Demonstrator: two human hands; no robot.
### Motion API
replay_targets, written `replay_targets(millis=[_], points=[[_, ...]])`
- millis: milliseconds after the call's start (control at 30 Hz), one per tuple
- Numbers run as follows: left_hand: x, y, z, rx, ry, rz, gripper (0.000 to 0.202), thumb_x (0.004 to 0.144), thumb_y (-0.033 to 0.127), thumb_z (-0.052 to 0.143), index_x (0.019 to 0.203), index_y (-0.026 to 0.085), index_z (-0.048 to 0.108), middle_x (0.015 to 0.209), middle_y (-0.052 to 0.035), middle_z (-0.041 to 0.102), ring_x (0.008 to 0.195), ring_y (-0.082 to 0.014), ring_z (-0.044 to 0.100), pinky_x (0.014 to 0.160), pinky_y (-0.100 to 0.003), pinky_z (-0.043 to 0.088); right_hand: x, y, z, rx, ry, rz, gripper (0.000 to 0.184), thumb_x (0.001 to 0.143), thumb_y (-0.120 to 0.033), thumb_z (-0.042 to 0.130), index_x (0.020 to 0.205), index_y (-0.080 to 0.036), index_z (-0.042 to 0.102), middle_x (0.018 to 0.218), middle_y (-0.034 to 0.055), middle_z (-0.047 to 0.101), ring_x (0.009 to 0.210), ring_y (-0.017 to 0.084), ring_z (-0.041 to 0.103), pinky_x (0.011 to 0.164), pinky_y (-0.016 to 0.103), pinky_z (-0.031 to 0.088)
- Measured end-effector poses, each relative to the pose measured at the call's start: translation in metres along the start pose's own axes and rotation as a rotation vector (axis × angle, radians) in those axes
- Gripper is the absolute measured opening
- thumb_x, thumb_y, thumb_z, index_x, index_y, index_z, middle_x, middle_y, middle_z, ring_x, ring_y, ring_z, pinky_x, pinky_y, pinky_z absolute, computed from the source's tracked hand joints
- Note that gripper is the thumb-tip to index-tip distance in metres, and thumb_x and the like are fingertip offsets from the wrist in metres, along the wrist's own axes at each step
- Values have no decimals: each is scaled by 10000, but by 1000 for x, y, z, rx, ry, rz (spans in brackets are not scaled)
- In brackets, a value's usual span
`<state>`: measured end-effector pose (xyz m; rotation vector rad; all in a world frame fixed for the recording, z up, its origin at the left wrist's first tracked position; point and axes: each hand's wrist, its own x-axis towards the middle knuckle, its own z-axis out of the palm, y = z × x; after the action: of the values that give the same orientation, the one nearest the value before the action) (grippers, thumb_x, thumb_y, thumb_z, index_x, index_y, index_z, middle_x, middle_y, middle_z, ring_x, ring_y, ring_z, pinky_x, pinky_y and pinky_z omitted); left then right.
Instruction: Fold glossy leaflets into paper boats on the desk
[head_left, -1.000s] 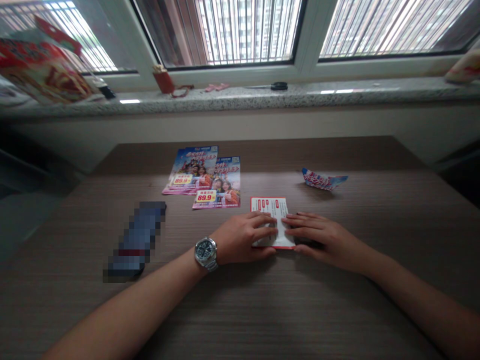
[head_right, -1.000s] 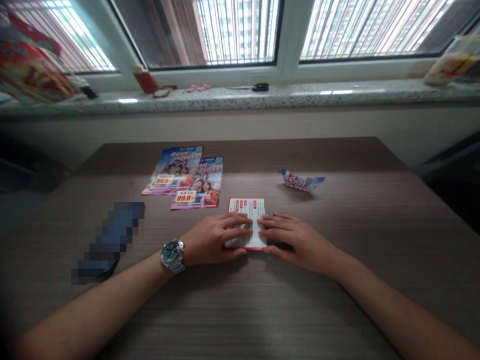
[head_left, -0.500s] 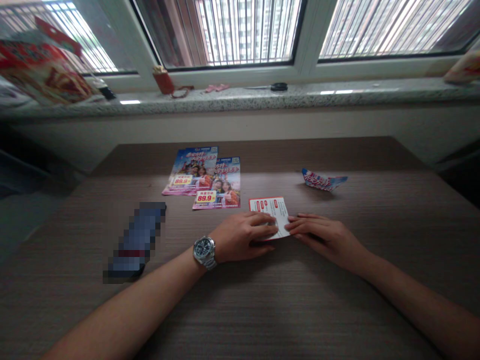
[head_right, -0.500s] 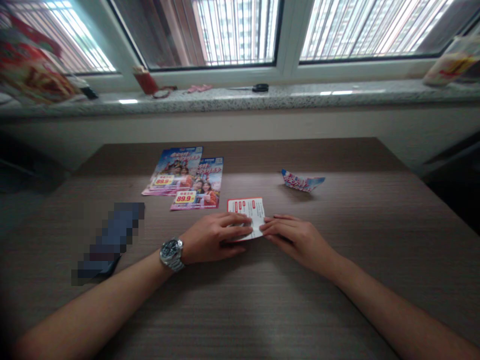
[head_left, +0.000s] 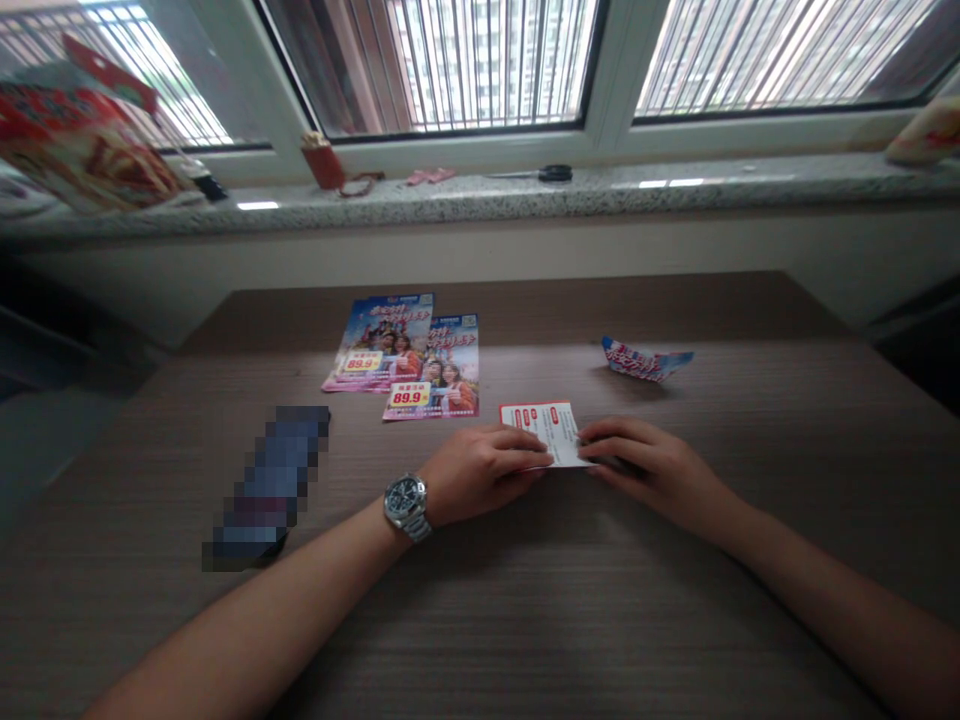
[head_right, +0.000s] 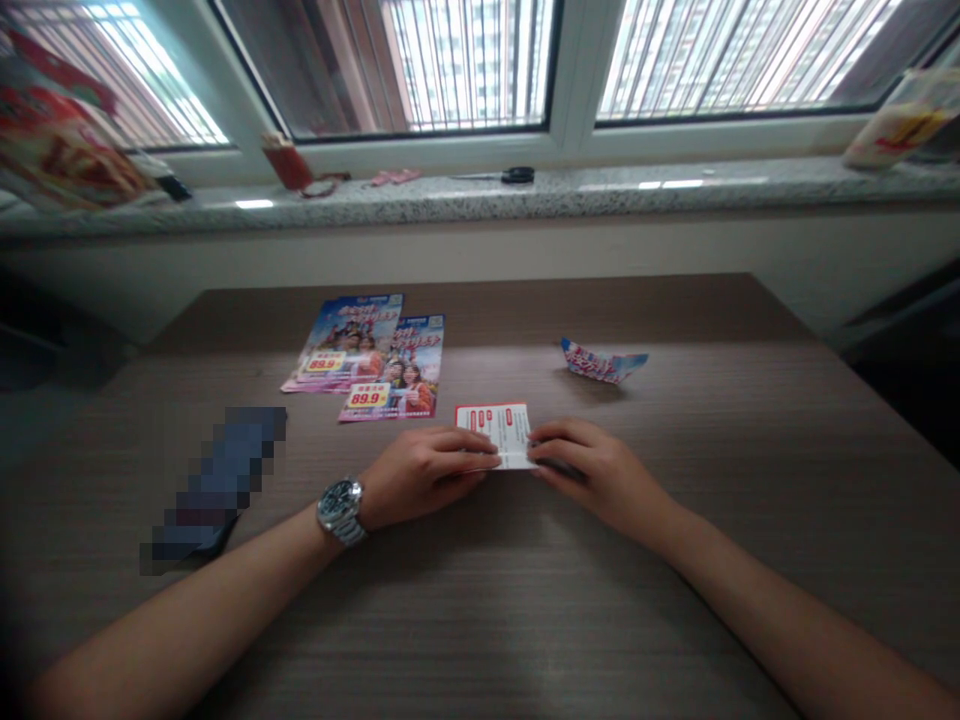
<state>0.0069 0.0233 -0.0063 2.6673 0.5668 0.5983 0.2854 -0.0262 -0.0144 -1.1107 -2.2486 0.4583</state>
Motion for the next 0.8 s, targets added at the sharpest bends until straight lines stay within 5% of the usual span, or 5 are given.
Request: replay_targets(millis=[567,800], points=[[2,3,4,-60,134,-172,175,977,276,589,1073,174,693,1152,-79,708,942,-177,712,833,-287,581,3,-5,5,31,30,89,93,943,-206,602,905,-227,685,1080,90,669,993,236,650,847,380,544],[7,0,6,-89,201,-277,298,937,254,639,1228,192,621,1153,-81,671,1003,-200,675,910,-348,572,6,-9,11,64,56,159,124,957,-238,593,859,-219,668,1048,90,643,964,235,636,838,386,525]])
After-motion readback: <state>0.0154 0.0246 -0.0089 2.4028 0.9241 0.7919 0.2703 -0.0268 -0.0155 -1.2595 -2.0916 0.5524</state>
